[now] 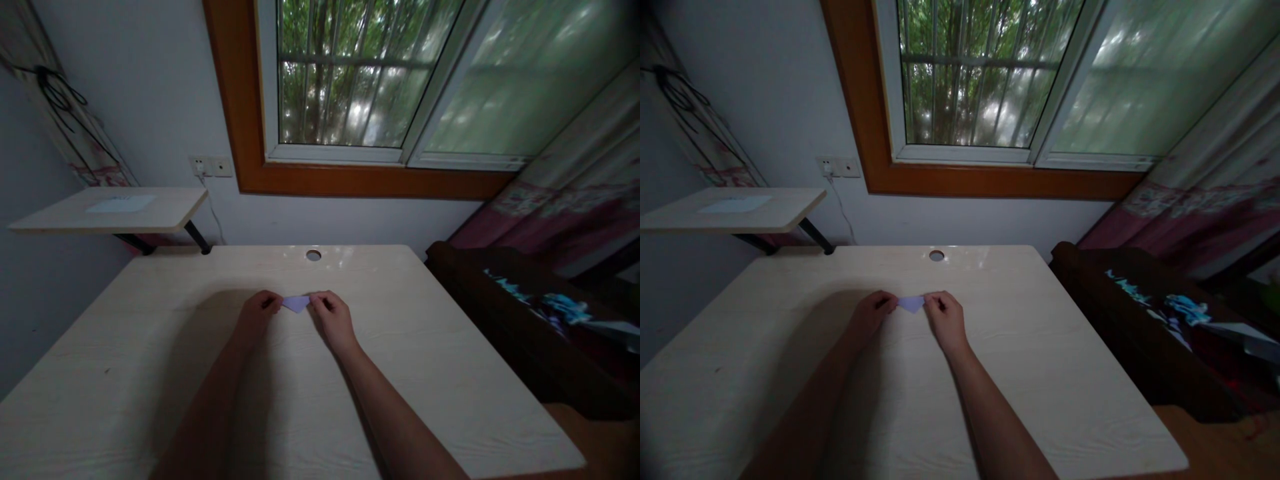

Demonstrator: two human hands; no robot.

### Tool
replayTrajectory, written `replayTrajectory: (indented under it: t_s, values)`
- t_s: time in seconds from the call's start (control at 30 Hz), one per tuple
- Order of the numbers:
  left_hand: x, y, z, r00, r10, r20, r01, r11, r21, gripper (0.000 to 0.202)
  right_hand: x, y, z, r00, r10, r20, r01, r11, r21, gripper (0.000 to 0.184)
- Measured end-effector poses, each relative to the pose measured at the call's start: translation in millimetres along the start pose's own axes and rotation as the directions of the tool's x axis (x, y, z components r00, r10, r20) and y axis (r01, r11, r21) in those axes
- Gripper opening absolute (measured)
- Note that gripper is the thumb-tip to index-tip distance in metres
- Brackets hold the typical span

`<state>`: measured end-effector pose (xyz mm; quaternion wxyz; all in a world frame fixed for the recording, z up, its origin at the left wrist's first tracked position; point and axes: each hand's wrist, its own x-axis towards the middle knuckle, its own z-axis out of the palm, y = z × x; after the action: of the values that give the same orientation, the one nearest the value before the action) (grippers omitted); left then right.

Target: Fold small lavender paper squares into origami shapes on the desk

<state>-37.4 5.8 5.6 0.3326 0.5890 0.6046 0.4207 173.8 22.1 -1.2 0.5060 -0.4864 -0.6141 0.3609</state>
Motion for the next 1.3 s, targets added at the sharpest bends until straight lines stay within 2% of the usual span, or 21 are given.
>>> replayTrajectory:
  t_s: [0.27,0.5,0.83,1.0,1.13,1.3]
  values:
    - [4.5,2.8,-6.8,0.992,-0.073,0.101,0.083,0.992,-0.099,0.028,-0.3,1.9,-0.8,1.0,0.015,0.011,-0.015,1.0,0.027,0.027]
    - [1.8,2.2,-13.6,0.994,-0.052,0.095,0.067,0.985,-0.161,0.028,-0.4,4.3,-1.3,0.999,0.029,0.026,-0.031,0.998,0.05,0.026]
    - [3.4,-0.2,-11.5,0.994,-0.047,0.103,0.075,0.955,-0.286,0.03,1.2,3.0,-0.9,0.997,0.055,0.053,-0.061,0.991,0.118,0.025]
    - [0.9,10.6,-9.2,0.988,-0.022,0.155,0.052,0.98,-0.193,0.028,0.5,2.4,-0.5,0.996,0.058,0.064,-0.065,0.992,0.11,0.025]
    - [0.0,13.3,-3.1,0.99,-0.017,0.142,0.03,0.995,-0.09,0.028,1.1,4.9,0.1,0.996,0.045,0.076,-0.053,0.993,0.109,0.024]
    - [-0.8,11.1,5.9,0.992,0.053,0.111,-0.043,0.995,-0.091,0.028,1.1,2.9,0.4,0.997,-0.014,0.082,0.006,0.995,0.096,0.021]
